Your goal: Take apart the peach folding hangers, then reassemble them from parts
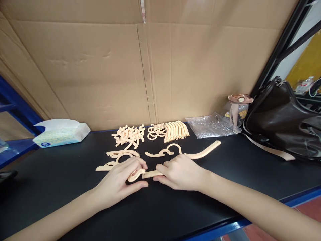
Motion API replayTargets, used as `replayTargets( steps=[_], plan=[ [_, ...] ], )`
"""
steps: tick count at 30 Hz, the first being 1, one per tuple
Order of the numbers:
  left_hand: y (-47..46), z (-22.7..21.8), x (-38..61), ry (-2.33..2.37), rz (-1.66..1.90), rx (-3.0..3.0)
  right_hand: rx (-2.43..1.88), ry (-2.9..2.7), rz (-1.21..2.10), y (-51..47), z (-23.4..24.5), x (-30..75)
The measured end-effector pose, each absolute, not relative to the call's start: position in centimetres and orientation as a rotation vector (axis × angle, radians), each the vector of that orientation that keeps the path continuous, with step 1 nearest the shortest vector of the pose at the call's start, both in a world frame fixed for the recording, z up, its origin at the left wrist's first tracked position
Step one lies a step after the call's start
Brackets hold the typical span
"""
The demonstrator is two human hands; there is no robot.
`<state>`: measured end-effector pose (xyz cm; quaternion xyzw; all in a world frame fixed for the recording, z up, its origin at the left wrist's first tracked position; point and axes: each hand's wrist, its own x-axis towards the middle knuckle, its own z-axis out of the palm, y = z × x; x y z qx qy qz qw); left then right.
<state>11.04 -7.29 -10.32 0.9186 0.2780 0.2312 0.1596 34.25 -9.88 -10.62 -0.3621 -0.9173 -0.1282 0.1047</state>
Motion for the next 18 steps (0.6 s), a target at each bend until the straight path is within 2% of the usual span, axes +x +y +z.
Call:
replayTargets(
  steps=[13,18],
  plan=[
    [-7.19,-10.1,11.06,0.705,0.612,2.866,-0.722,-2.675,-0.513,-10.5,-10.1,34.61],
    [-7.21,-10.27,10.95,0.705,0.628,2.907,-0.762,-2.602,-0.641,-10.62,-9.78,34.39]
  ],
)
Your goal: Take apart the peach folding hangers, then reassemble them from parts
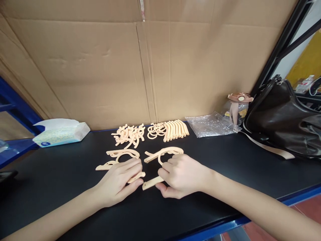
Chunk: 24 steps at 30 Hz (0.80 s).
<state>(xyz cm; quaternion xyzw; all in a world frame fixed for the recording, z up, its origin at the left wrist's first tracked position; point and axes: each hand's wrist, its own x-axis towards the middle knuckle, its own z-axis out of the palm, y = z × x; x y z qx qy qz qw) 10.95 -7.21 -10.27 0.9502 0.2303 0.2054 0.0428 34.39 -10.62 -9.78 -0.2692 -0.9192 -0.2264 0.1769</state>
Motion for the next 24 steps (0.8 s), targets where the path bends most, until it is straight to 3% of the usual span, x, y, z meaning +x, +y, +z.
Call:
replayTargets(
  steps=[11,24],
  plan=[
    [-6.9,-10.8,11.0,0.915,0.685,2.853,-0.92,-2.58,-0.593,-9.7,-9.9,34.7],
    [-6.7,-10.5,10.6,1.006,0.548,3.025,-0.995,-2.556,-0.298,-9.1,-9.5,35.2]
  ],
)
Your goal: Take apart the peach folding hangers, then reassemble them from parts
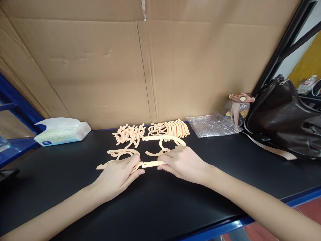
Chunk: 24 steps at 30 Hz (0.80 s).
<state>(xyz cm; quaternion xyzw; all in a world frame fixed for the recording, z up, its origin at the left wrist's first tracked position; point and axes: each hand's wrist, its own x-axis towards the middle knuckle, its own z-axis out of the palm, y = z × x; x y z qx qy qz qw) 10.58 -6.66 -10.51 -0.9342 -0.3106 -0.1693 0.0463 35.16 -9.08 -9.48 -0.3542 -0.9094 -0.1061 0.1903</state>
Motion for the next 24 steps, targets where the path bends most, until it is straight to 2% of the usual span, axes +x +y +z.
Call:
replayTargets(
  steps=[9,17,24],
  plan=[
    [-6.6,-10.8,10.5,-0.889,-0.439,-2.92,-0.976,-2.598,-0.258,-9.2,-9.4,35.2],
    [-6.8,-10.2,10.5,-0.961,-0.251,-2.91,-0.889,-2.549,-0.413,-9.2,-10.1,34.9],
    [-6.6,-9.7,10.4,-0.934,-0.126,-2.997,-0.818,-2.547,-0.415,-9.3,-10.1,34.9]
  ],
)
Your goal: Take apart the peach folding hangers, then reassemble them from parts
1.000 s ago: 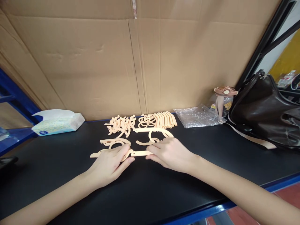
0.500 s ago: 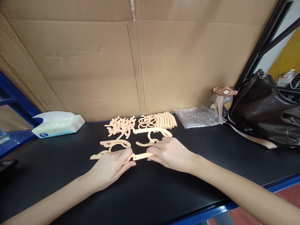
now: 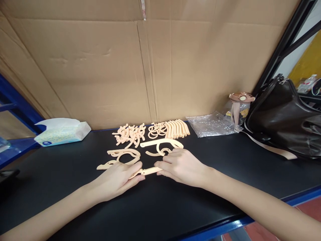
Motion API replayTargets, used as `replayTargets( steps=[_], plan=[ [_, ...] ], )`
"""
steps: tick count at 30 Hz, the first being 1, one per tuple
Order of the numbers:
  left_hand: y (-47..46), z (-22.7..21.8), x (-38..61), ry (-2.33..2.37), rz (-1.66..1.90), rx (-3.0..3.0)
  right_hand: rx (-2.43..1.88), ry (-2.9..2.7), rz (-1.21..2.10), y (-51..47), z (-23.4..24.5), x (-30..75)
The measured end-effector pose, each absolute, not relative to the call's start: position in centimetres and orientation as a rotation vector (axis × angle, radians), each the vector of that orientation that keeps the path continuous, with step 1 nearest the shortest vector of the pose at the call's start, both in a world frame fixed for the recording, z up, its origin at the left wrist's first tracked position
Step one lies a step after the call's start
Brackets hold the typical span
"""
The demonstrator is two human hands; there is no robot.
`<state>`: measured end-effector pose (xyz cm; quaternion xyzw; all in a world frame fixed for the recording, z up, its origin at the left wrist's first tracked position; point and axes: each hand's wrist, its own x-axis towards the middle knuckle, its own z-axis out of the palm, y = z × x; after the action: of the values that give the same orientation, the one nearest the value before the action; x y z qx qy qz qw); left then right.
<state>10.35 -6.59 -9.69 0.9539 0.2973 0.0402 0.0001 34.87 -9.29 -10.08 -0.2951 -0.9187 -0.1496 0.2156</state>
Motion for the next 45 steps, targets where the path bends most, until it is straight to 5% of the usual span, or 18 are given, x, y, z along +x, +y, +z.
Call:
replayTargets(
  steps=[45],
  plan=[
    [-6.98,-9.93,10.58,0.834,0.119,3.089,-0.772,-2.555,-0.392,-9.4,-10.21,34.62]
  ],
)
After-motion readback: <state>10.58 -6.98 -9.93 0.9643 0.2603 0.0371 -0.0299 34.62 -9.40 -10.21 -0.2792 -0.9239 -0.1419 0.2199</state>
